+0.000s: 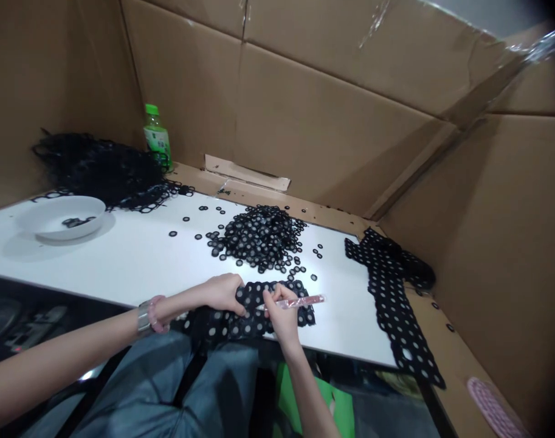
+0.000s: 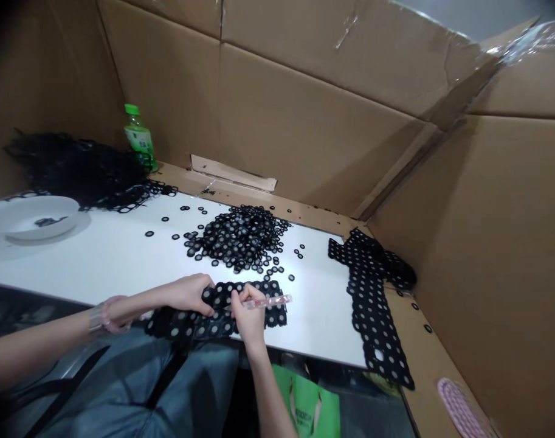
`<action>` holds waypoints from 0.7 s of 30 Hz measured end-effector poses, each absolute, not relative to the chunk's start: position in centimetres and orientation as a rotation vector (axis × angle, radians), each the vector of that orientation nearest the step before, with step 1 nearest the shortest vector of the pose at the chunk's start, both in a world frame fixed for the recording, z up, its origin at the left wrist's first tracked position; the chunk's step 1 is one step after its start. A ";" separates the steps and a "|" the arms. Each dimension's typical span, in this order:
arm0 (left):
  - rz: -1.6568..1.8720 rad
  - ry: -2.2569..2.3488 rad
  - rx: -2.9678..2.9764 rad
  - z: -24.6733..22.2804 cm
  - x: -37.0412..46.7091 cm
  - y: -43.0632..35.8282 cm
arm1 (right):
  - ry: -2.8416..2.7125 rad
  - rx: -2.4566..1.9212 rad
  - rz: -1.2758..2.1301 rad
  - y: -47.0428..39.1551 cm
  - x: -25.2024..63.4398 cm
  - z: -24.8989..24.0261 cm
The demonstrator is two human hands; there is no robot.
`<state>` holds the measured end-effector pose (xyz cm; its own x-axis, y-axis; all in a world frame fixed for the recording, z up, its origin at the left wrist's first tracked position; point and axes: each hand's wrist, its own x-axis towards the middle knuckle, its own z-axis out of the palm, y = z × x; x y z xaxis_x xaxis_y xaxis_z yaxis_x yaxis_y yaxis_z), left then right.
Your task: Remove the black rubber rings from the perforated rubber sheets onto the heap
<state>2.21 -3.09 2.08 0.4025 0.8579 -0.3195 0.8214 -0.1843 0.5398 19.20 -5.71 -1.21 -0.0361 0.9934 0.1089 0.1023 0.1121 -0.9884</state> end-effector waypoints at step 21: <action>0.509 1.465 1.882 0.4 2.8 -6.6 | -1.600 -1.309 0.950 -5.5 19.1 -1.8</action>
